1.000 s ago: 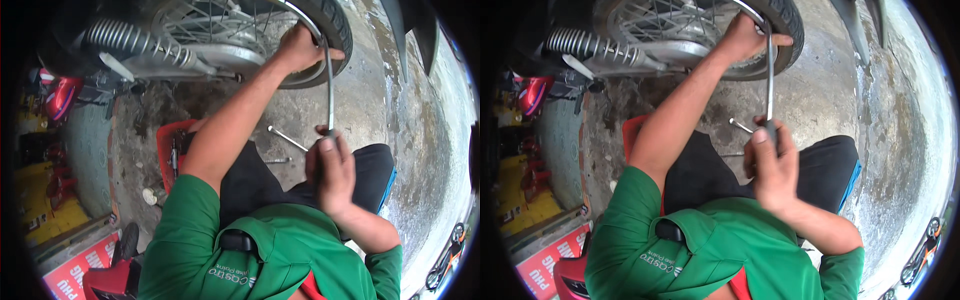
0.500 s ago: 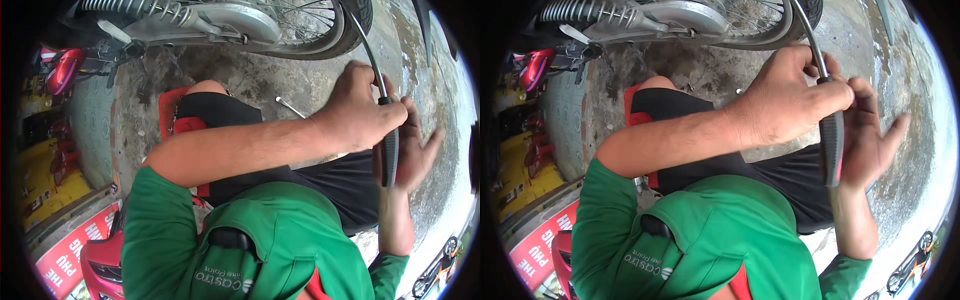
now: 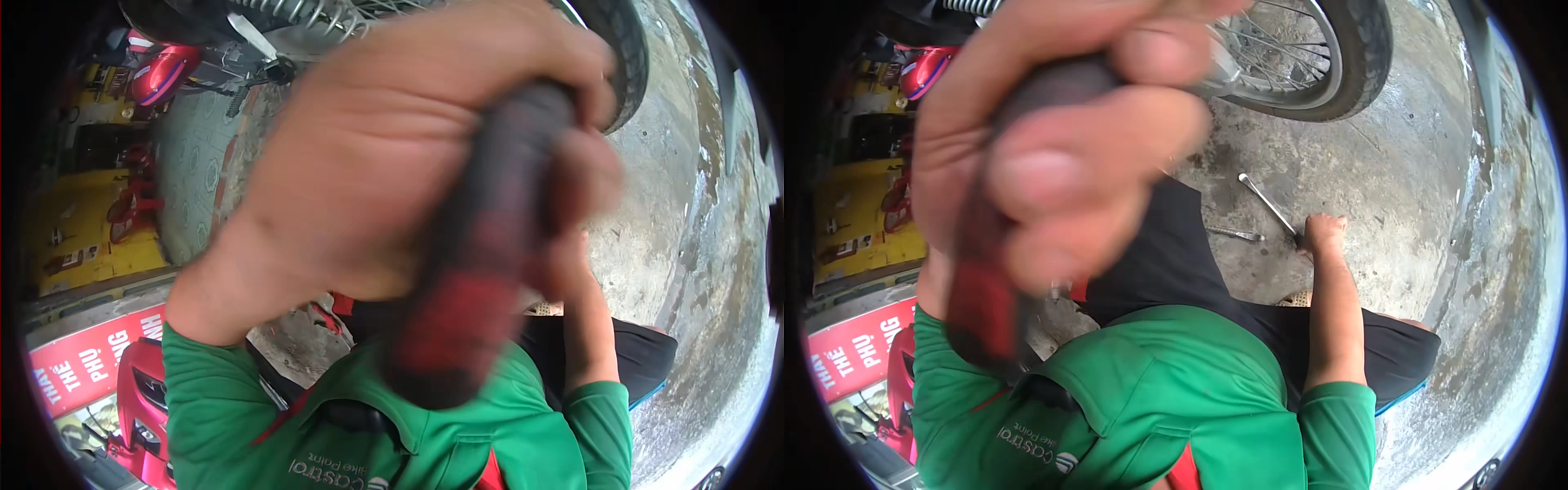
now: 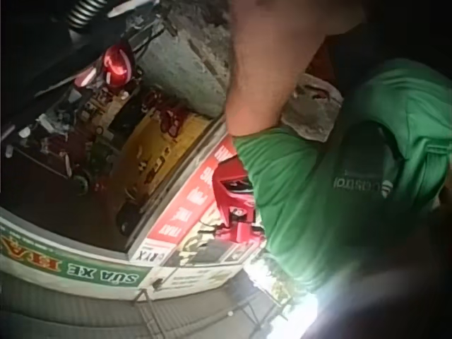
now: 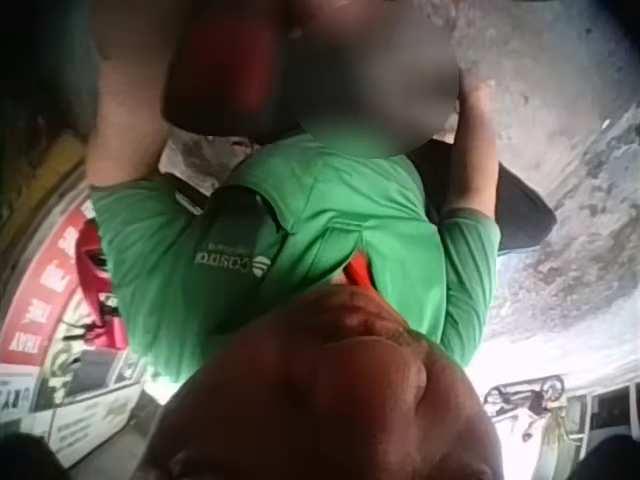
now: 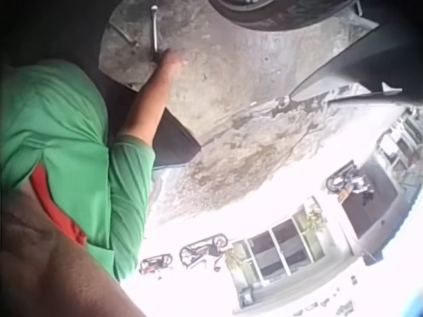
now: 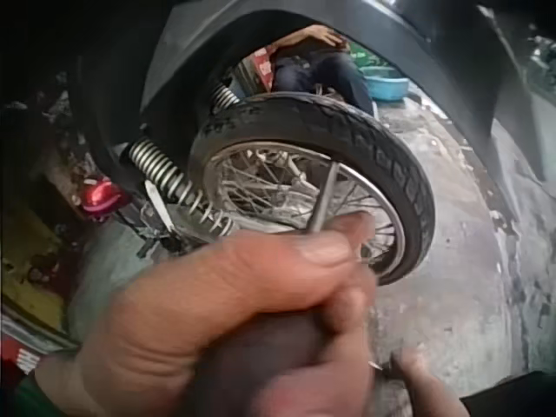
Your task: Repair or replace the inner tube of a motorcycle tire.
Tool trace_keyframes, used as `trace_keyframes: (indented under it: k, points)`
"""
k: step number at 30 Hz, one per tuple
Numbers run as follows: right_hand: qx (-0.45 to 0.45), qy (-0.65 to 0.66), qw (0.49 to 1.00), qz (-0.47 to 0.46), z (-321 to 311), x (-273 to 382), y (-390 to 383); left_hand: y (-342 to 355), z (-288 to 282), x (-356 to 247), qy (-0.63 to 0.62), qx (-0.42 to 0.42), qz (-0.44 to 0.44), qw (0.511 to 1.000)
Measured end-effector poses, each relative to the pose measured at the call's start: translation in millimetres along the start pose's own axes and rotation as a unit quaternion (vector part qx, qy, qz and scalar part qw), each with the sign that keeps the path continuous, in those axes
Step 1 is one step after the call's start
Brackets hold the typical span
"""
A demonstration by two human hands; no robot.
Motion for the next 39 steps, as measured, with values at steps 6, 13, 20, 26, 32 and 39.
trace_keyframes:
  k: [6,13,20,26,32,39]
  points:
    - [0.245,0.178,0.952,-0.029,61,-13,32,-11,2,-14,0.022,-0.035,0.050,0.998]
    - [0.249,0.207,0.945,-0.037,53,-19,44,-20,-20,-23,-0.021,0.091,0.059,0.994]
    - [0.134,0.306,0.943,-0.007,-99,-50,51,-8,-23,-11,-0.029,0.144,0.003,0.989]
    - [0.078,0.292,0.950,0.086,-226,-81,-28,-2,-30,-8,-0.032,0.186,-0.049,0.981]
    - [-0.088,0.412,0.876,0.234,-346,-50,-157,0,-33,-21,-0.006,0.224,-0.021,0.974]
    - [-0.215,0.507,0.765,0.334,-394,14,-193,11,-45,-31,-0.024,0.332,-0.044,0.942]
Point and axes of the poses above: each hand's wrist, its own y-axis towards the middle knuckle, its own z-axis out of the palm, x = y × z, the point moved 3 cm from there along y, towards the middle knuckle, and after that the axes turned 15 degrees about -z, right-handed, at the moved point
